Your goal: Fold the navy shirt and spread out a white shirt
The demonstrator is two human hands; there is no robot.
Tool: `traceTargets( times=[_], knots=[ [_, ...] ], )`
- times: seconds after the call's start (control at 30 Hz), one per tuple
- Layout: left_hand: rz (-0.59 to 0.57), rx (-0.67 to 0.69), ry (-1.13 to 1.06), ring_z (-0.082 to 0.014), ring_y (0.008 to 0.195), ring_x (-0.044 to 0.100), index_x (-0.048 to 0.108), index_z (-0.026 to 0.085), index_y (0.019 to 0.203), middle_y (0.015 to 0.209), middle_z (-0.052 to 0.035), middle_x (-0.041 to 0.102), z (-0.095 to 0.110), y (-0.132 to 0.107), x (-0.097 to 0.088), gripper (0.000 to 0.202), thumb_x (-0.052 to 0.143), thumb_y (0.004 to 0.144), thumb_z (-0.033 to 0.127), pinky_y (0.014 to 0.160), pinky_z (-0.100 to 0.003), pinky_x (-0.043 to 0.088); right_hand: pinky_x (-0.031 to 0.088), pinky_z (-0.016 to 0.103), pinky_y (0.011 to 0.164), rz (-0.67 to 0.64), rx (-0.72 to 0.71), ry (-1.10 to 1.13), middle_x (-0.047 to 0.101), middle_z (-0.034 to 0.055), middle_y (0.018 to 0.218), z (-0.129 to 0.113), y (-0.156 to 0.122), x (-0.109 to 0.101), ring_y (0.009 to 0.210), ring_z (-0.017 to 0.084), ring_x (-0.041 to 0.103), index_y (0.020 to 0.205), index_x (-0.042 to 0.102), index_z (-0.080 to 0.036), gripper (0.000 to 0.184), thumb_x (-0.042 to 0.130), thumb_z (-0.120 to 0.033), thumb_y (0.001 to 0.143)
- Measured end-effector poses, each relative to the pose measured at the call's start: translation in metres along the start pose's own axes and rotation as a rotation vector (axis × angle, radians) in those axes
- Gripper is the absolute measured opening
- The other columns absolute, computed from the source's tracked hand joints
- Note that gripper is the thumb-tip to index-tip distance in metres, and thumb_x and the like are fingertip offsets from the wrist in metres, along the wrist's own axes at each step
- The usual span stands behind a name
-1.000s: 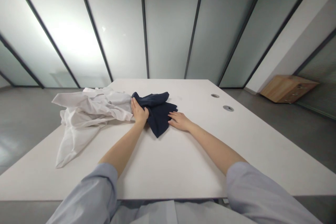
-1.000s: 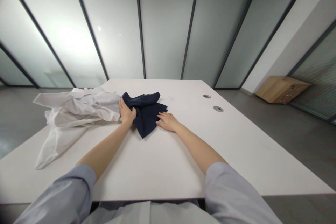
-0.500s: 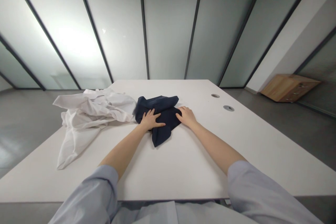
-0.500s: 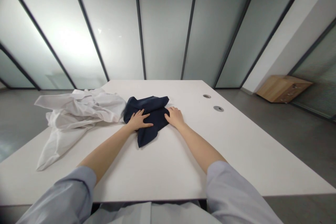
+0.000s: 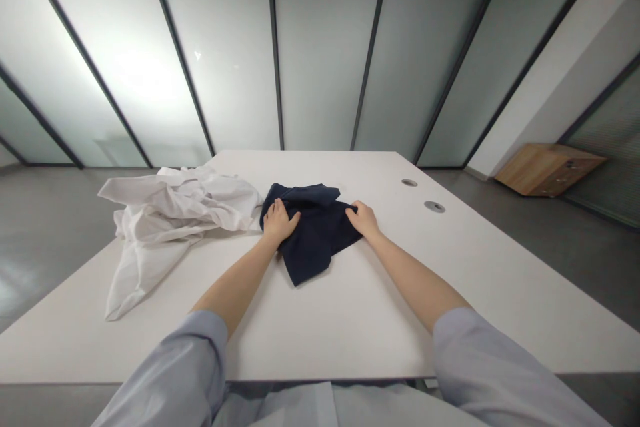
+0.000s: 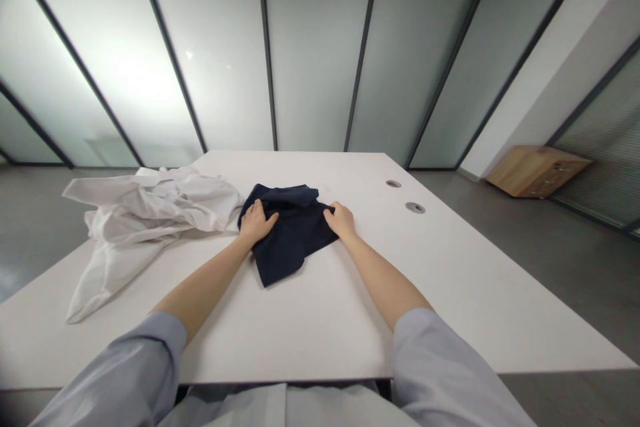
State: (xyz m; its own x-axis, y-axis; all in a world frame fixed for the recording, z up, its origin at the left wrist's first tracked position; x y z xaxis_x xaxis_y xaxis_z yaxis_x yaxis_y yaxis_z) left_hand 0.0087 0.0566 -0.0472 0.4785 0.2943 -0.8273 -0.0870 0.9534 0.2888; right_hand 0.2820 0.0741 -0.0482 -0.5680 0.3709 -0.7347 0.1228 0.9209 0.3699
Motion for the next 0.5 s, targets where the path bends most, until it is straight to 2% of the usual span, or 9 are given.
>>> traceTargets(
  times=[0.1,0.17,0.2,0.27,0.33,0.4,0.43,0.47,0.5],
  knots=[
    [0.17,0.04,-0.043,-0.037,0.141,0.025,0.027,0.006,0.146,0.152,-0.0252,0.029,-0.004,0.001,-0.012,0.079,0.057,0.082,0.041,0.112,-0.051,0.023,0.045,0.034,0.073,0.18,0.128,0.235,0.065,0.0047,0.074,0.006,0.003,-0.015,0.077,0.023,0.057,0.073,0.058,-0.023,0.019,0.045,-0.035,0.079],
    [0.223,0.2,-0.063,-0.0334,0.142,0.024,0.028,0.011,0.148,0.153,-0.0203,0.029,0.007,-0.004,-0.019,0.078,0.057,0.082,0.041,0.114,-0.047,0.021,0.045,0.033,0.073,0.27,0.128,0.382,0.062,0.0027,0.07,0.001,0.002,-0.023,0.076,0.022,0.055,0.07,0.054,-0.024,0.019,0.043,-0.036,0.079],
    [0.214,0.302,-0.062,-0.032,0.142,0.025,0.028,0.013,0.148,0.154,-0.0182,0.029,0.016,-0.008,-0.02,0.078,0.058,0.082,0.042,0.115,-0.046,0.022,0.045,0.032,0.074,0.262,0.086,0.454,0.062,0.0018,0.071,-0.005,0.0,-0.025,0.077,0.022,0.055,0.07,0.053,-0.024,0.019,0.043,-0.037,0.079],
    [0.135,0.503,-0.042,-0.0318,0.141,0.027,0.028,0.016,0.149,0.155,-0.0158,0.027,0.035,-0.017,-0.019,0.083,0.062,0.079,0.045,0.114,-0.045,0.024,0.045,0.031,0.077,0.076,-0.066,0.572,0.063,-0.0001,0.075,-0.027,-0.006,-0.023,0.08,0.02,0.056,0.071,0.054,-0.024,0.017,0.046,-0.037,0.078],
    [0.007,0.659,-0.012,-0.0336,0.14,0.027,0.032,0.019,0.148,0.157,-0.0141,0.023,0.049,-0.026,-0.014,0.088,0.069,0.072,0.042,0.113,-0.047,0.026,0.046,0.031,0.077,-0.303,-0.233,0.621,0.064,-0.0015,0.078,-0.054,-0.018,-0.013,0.08,0.02,0.058,0.072,0.058,-0.023,0.015,0.052,-0.037,0.075],
    [-0.122,0.731,0.004,-0.033,0.138,0.032,0.042,0.023,0.143,0.155,-0.0114,0.028,0.055,-0.031,-0.008,0.079,0.071,0.069,0.03,0.111,-0.046,0.03,0.047,0.031,0.074,-0.67,-0.312,0.614,0.066,-0.0012,0.078,-0.071,-0.032,-0.002,0.077,0.02,0.059,0.074,0.063,-0.022,0.016,0.057,-0.037,0.073],
    [-0.175,0.728,0.0,-0.0316,0.135,0.038,0.049,0.025,0.137,0.151,-0.0103,0.036,0.055,-0.031,-0.006,0.071,0.069,0.068,0.023,0.11,-0.045,0.032,0.047,0.031,0.073,-0.76,-0.308,0.616,0.067,-0.0002,0.078,-0.075,-0.035,0.002,0.076,0.02,0.06,0.075,0.065,-0.021,0.018,0.057,-0.037,0.073],
    [-0.214,0.707,-0.014,-0.0298,0.129,0.044,0.056,0.025,0.131,0.144,-0.0095,0.046,0.053,-0.03,-0.004,0.064,0.065,0.068,0.017,0.108,-0.043,0.036,0.048,0.032,0.074,-0.768,-0.287,0.627,0.068,0.0011,0.078,-0.074,-0.035,0.004,0.076,0.02,0.061,0.076,0.067,-0.02,0.02,0.055,-0.036,0.075],
    [-0.236,0.671,-0.042,-0.0281,0.122,0.051,0.061,0.024,0.124,0.134,-0.0091,0.055,0.05,-0.029,-0.002,0.057,0.062,0.068,0.014,0.105,-0.041,0.04,0.049,0.033,0.076,-0.704,-0.261,0.635,0.069,0.0023,0.079,-0.071,-0.032,0.005,0.079,0.021,0.063,0.076,0.067,-0.02,0.023,0.051,-0.036,0.079]
  ],
)
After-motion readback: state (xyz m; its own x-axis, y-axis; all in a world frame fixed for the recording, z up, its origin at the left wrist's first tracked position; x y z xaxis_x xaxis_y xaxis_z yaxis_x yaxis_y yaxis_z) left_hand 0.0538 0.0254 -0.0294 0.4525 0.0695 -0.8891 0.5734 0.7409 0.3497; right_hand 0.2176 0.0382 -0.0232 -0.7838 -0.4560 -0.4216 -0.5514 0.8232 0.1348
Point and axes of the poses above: each hand's wrist, its own y-axis towards the middle knuckle, its own x-axis out of the palm, z = x × y, the point moved 4 cm from there along y, towards the middle knuckle
